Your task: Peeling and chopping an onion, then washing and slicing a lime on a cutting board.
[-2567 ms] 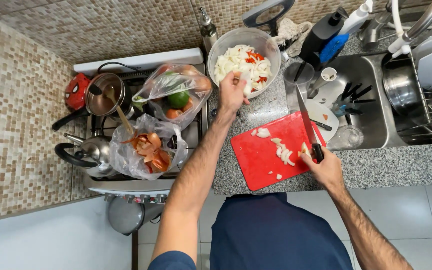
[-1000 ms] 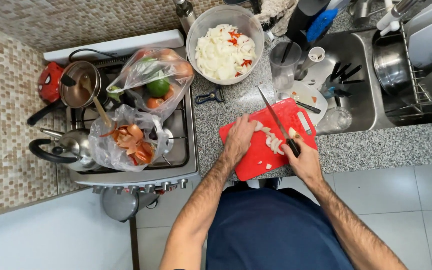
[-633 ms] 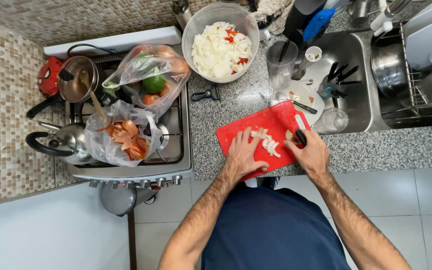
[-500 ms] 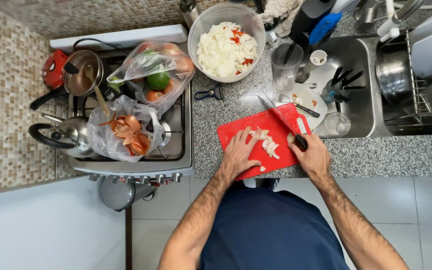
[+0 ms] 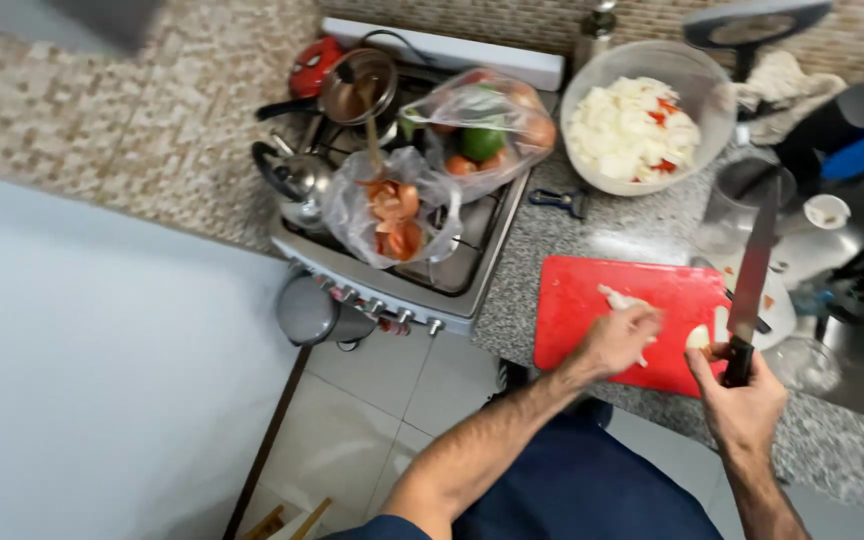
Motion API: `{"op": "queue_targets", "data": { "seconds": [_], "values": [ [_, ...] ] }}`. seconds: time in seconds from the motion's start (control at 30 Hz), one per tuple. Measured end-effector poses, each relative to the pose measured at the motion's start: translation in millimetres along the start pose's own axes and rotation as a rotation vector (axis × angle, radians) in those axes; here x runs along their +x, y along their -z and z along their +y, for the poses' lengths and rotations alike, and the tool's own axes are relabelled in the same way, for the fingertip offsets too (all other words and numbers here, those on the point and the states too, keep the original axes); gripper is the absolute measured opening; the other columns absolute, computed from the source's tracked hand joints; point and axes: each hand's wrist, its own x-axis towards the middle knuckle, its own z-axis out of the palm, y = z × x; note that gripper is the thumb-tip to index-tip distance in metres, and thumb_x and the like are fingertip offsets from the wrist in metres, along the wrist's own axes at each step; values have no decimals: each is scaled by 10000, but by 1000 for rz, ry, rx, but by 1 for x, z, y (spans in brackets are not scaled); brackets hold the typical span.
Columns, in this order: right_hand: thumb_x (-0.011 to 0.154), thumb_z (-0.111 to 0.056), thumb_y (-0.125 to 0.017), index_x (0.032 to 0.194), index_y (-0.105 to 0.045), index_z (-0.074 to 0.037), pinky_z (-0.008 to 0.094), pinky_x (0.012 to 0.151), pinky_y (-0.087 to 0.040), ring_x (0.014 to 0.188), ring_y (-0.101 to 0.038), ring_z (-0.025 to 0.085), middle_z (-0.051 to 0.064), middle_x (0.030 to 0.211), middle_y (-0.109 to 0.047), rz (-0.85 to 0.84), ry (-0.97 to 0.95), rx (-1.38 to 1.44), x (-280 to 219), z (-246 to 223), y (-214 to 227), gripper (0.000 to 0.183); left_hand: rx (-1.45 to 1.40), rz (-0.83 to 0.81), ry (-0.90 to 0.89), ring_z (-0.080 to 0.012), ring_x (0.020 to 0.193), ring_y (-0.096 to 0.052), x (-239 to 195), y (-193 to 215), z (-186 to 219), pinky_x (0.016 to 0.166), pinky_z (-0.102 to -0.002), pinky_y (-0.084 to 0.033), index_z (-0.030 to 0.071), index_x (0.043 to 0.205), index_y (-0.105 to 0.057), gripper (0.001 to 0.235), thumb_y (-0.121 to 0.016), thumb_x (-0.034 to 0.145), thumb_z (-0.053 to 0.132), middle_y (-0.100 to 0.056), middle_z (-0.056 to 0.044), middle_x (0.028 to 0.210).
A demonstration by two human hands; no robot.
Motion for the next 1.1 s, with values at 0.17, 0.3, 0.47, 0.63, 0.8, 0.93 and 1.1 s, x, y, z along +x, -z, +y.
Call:
{"op": "queue_targets", "data": {
  "seconds": [0.17,0.3,0.47,0.63,0.8,0.93,1.1],
  "values": [
    [1034,-111,-904,1305,-787,70,322,613,-432,713,-536,185,115,893,-677,-110,128,-50,9,-80,-24,346,-718,-150,-5,-199,995,-720,-1,33,2,778,-345,-680,19,1463,-627,375,-594,1227,309,-699,-133,1256],
    [1075,-32,-869,1343,-787,84,305,562,-426,678,-553,185,161,971,-752,-71,271,-36,11,-80,-18,303,-479,282,-92,-174,887,-681,-44,157,56,647,-268,-627,-11,1494,-609,389,-582,1141,149,-707,-149,1209],
    [1093,-118,-832,1304,-799,61,311,511,-357,612,-490,179,90,764,-609,-78,151,-145,0,-58,-8,278,573,987,-366,-207,791,-634,-18,341,20,632,-334,-549,2,1244,-737,275,-628,1133,228,-750,-104,1016],
    [1093,-183,-824,1252,-812,48,344,620,-435,670,-526,195,92,799,-665,7,-4,-262,-21,-30,7,281,1068,1164,-490,-316,1046,-718,-48,305,55,877,-372,-619,-96,1367,-725,442,-820,954,31,-754,-207,1348],
    [988,-383,-960,1131,-834,-95,470,758,-557,815,-744,381,171,969,-812,81,109,-334,-19,32,6,346,862,353,-459,-247,1038,-709,-40,152,-38,746,-437,-672,254,1301,-747,471,-878,905,474,-661,30,1077],
    [953,-428,-988,1152,-813,-125,467,827,-613,954,-784,383,137,1019,-801,122,203,-419,16,69,-10,402,909,55,-399,-424,1278,-610,-40,87,-69,862,-564,-657,140,1681,-483,1053,-896,820,584,-505,-159,1431],
    [989,-476,-954,1213,-782,-89,527,853,-616,957,-764,422,146,1018,-724,152,114,-546,29,88,-13,480,1066,14,-657,-305,1100,-595,-25,63,-111,882,-441,-579,119,1545,-531,887,-894,833,502,-479,-71,1213]
  ]
}}
